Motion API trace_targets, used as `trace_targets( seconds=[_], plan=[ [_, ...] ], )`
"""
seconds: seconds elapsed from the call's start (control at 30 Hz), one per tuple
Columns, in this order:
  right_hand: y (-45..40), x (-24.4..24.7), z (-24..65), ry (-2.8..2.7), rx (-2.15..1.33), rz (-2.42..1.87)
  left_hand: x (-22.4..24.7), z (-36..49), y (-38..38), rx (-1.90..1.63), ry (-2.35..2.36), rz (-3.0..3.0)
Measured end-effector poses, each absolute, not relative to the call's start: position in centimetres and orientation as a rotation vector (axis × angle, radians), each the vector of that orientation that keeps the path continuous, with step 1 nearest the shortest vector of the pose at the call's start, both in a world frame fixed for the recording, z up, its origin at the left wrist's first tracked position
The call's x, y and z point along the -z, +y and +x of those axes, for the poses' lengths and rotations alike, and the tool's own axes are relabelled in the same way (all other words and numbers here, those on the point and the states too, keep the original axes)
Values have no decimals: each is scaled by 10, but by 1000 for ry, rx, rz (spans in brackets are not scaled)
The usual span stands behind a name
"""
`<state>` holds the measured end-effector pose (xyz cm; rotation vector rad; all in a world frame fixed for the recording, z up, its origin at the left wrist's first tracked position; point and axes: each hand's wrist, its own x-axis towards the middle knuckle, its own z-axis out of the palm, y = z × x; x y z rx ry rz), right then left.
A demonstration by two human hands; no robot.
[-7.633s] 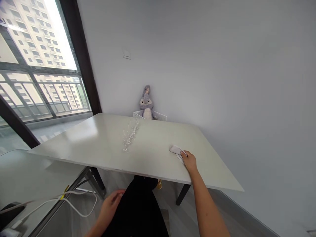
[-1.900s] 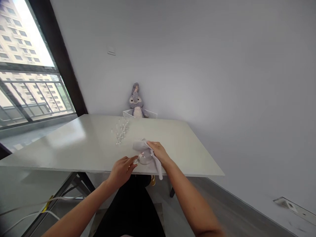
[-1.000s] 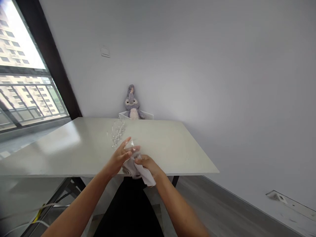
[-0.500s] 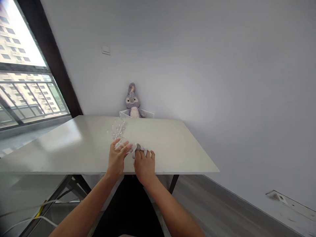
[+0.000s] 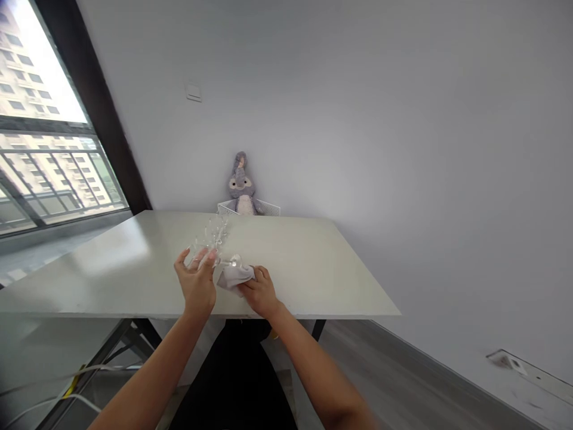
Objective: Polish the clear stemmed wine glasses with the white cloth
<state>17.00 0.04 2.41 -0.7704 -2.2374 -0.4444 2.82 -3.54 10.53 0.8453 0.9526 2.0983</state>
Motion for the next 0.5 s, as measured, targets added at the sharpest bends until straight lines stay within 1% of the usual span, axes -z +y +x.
trace_targets(
  seconds=[0.1, 0.17, 0.23, 0.3, 0.37, 0.5],
  plan=[
    [13, -23, 171, -2389, 347, -810, -114, 20, -31, -2270, 933, 898],
    [18, -28, 174, -2448, 267, -960, -120, 15, -28, -2357, 923, 961],
    [20, -42, 179, -2395, 221, -1160, -123, 15, -27, -2388, 916, 1029],
    [17, -60, 181, -2230, 232, -1313, -120, 20, -28, -2373, 912, 1100],
    [11, -79, 178, -2109, 246, -1332, -114, 32, -29, -2319, 909, 1169],
    [-2, -96, 165, -2168, 121, -1292, -99, 62, -34, -2106, 863, 1308]
  ],
)
